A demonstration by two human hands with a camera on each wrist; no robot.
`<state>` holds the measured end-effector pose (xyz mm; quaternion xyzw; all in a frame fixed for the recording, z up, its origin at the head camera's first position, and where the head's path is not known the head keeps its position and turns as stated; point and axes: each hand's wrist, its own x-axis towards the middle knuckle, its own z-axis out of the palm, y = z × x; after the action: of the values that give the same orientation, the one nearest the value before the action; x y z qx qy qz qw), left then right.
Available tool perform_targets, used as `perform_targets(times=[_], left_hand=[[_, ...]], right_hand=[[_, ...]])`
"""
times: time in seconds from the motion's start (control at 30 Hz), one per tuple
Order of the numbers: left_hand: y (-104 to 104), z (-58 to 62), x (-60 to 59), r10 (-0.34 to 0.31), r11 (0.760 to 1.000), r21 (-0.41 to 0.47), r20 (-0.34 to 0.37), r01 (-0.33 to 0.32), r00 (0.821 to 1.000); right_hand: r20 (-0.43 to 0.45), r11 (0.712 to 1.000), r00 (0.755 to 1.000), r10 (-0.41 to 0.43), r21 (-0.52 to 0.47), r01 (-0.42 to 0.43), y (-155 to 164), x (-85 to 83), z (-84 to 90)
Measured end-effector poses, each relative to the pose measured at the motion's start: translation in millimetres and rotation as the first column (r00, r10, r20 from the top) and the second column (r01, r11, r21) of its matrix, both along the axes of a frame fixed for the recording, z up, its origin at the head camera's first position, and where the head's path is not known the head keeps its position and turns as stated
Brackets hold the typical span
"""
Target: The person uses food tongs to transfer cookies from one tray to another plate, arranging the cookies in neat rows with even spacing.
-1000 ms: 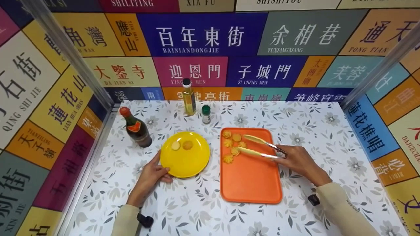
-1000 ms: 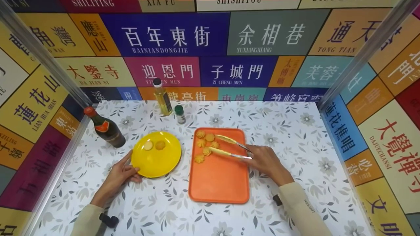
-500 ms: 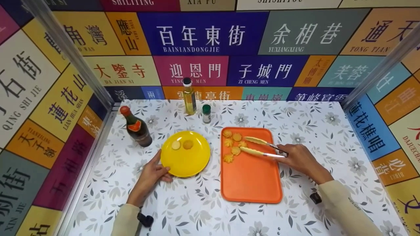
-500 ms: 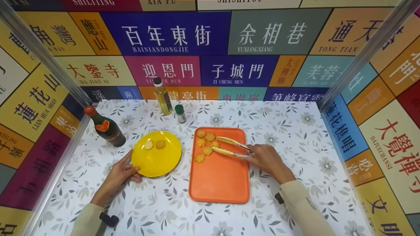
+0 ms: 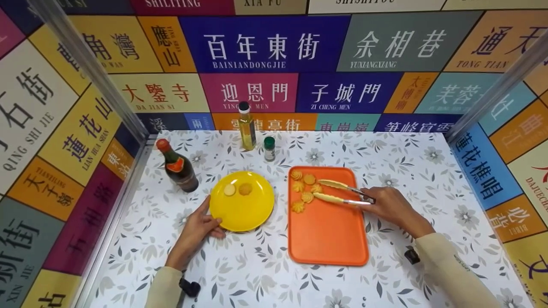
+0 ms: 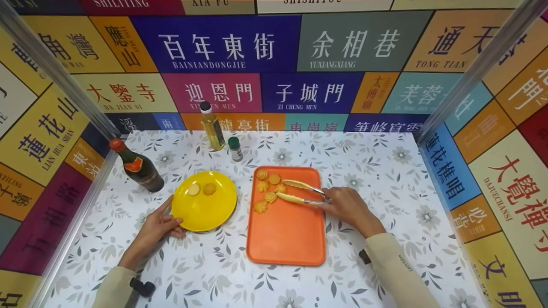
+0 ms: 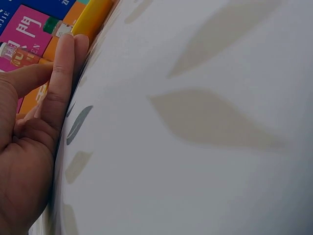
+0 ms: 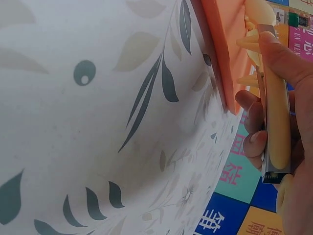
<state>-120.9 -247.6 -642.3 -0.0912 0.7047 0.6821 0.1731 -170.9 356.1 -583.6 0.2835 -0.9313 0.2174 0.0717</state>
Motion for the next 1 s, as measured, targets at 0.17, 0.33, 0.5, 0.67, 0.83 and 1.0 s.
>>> perform_targets(times=[0.17,0.33,0.5,0.67,0.83,1.0], left_hand=[[0.0,-1.2,1.5,-0.005,1.000,0.027,-0.042,0.006,0.999],[0.5,-0.1,1.9,0.000,1.000,0.021,-0.024,0.001,1.000],[0.4,1.1,1.5,0.003,1.000,0.009,-0.003,-0.003,1.000],[-0.2,0.0,0.8,-0.002,1.000,0.009,-0.010,0.002,1.000],[-0.1,-0.4,0.9,0.000,1.000,0.005,-0.012,0.000,1.000],[0.0,-0.3,1.3,0.004,1.000,0.007,-0.011,-0.004,1.000]], right_hand=[[-0.008,1.000,1.000,0.010,-0.004,-0.010,-0.6,-3.3,-1.3],[0.032,1.000,0.999,0.002,-0.005,-0.001,-0.6,-3.8,-1.1],[0.040,1.000,0.999,-0.002,-0.006,0.002,-0.9,-3.0,-1.3],[0.020,1.000,1.000,0.002,0.005,-0.002,-0.8,-2.4,-0.7],[-0.019,1.000,1.000,0.014,0.000,-0.014,0.7,0.1,0.2],[-0.055,1.000,0.998,0.018,-0.006,-0.018,3.5,3.8,-0.7]])
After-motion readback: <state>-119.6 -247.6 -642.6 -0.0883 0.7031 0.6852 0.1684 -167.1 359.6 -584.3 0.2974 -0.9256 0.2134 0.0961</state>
